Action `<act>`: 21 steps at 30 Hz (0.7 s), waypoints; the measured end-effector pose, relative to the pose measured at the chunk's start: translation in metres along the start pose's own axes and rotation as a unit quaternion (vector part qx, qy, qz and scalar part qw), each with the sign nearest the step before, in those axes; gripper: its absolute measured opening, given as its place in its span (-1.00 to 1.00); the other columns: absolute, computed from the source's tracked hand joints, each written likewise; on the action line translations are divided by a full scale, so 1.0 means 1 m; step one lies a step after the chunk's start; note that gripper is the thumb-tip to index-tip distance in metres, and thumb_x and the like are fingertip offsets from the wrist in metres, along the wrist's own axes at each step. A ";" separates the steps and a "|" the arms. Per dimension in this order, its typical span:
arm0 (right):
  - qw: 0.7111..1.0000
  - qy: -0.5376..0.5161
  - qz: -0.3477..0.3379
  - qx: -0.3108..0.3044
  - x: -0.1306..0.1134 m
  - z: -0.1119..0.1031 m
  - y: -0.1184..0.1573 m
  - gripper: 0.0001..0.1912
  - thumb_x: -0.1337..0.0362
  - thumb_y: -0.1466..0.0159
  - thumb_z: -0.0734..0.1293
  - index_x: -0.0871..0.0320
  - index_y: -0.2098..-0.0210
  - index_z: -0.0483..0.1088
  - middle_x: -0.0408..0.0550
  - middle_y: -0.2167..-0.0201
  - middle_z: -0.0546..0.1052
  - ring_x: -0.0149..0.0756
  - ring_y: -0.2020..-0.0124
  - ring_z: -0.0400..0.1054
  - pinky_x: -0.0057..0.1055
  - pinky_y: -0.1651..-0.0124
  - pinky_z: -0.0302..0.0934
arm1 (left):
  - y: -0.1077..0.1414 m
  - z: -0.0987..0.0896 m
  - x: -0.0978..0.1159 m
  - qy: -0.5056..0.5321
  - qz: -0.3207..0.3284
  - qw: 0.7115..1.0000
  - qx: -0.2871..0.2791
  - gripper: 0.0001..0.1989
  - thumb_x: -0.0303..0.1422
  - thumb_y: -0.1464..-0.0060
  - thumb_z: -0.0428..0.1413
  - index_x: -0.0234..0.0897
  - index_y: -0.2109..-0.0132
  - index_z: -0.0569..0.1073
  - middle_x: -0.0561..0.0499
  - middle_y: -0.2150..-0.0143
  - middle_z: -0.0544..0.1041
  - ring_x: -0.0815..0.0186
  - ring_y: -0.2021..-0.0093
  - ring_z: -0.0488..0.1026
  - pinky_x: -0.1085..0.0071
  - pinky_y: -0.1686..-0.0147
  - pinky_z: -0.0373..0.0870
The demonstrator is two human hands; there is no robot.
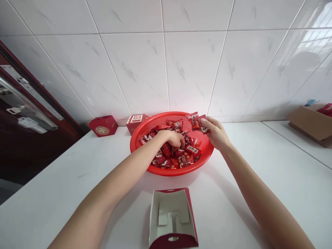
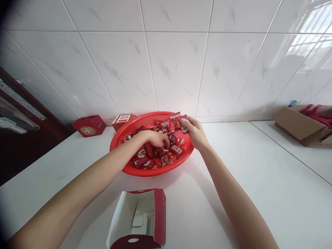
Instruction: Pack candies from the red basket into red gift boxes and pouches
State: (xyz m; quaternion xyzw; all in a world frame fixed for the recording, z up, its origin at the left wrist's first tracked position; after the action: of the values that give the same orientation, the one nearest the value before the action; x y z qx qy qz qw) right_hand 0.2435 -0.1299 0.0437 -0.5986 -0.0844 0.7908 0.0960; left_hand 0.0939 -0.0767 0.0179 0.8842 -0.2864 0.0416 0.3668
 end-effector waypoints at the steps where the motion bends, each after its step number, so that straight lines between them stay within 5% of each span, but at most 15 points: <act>1: 1.000 -0.002 0.000 -0.001 0.000 0.000 0.000 -0.60 -0.08 0.00 0.59 0.08 0.38 0.54 -0.14 0.46 0.56 -0.25 0.40 0.42 -0.31 0.28 0.34 | 0.000 0.000 0.000 -0.001 -0.004 1.000 -0.010 -0.48 -0.53 0.16 0.16 -0.19 -0.02 0.62 -0.01 0.20 0.69 0.19 0.18 0.61 0.46 0.19 0.53; 7: 1.000 -0.017 0.002 0.002 0.001 -0.001 -0.001 -0.61 -0.06 0.01 0.60 0.09 0.40 0.56 -0.15 0.47 0.57 -0.31 0.42 0.40 -0.37 0.31 0.29 | 0.003 0.000 0.000 -0.010 -0.007 0.999 -0.033 -0.51 -0.46 0.18 0.22 -0.24 0.01 0.58 -0.06 0.13 0.68 0.12 0.09 0.59 0.42 0.17 0.54; 11: 1.000 -0.010 0.000 0.002 0.001 -0.001 -0.002 -0.62 -0.06 0.00 0.59 0.08 0.38 0.57 -0.15 0.46 0.57 -0.31 0.42 0.40 -0.36 0.31 0.29 | 0.002 0.003 0.001 -0.007 0.016 0.999 -0.050 -0.36 -0.46 0.35 0.32 -0.22 -0.03 0.52 -0.01 0.13 0.66 0.12 0.12 0.59 0.42 0.22 0.53; 21: 1.000 -0.001 0.000 -0.011 0.001 0.000 0.000 -0.64 -0.05 -0.05 0.57 0.08 0.38 0.54 -0.13 0.46 0.57 -0.25 0.41 0.42 -0.32 0.31 0.32 | -0.012 0.010 -0.005 0.020 0.051 0.997 -0.062 -0.42 -0.44 0.43 0.37 -0.18 0.12 0.47 0.11 0.38 0.59 0.15 0.26 0.55 0.37 0.30 0.45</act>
State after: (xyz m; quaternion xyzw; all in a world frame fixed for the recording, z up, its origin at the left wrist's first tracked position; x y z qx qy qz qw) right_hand 0.2431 -0.1293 0.0429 -0.5985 -0.0932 0.7906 0.0899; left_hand 0.0949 -0.0742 0.0020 0.8428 -0.3259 0.0601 0.4241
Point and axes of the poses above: each hand's wrist, its own y-axis away from the middle knuckle, its own z-axis out of the palm, x = y × z, the point moved 5 cm from there along -y, towards the middle knuckle
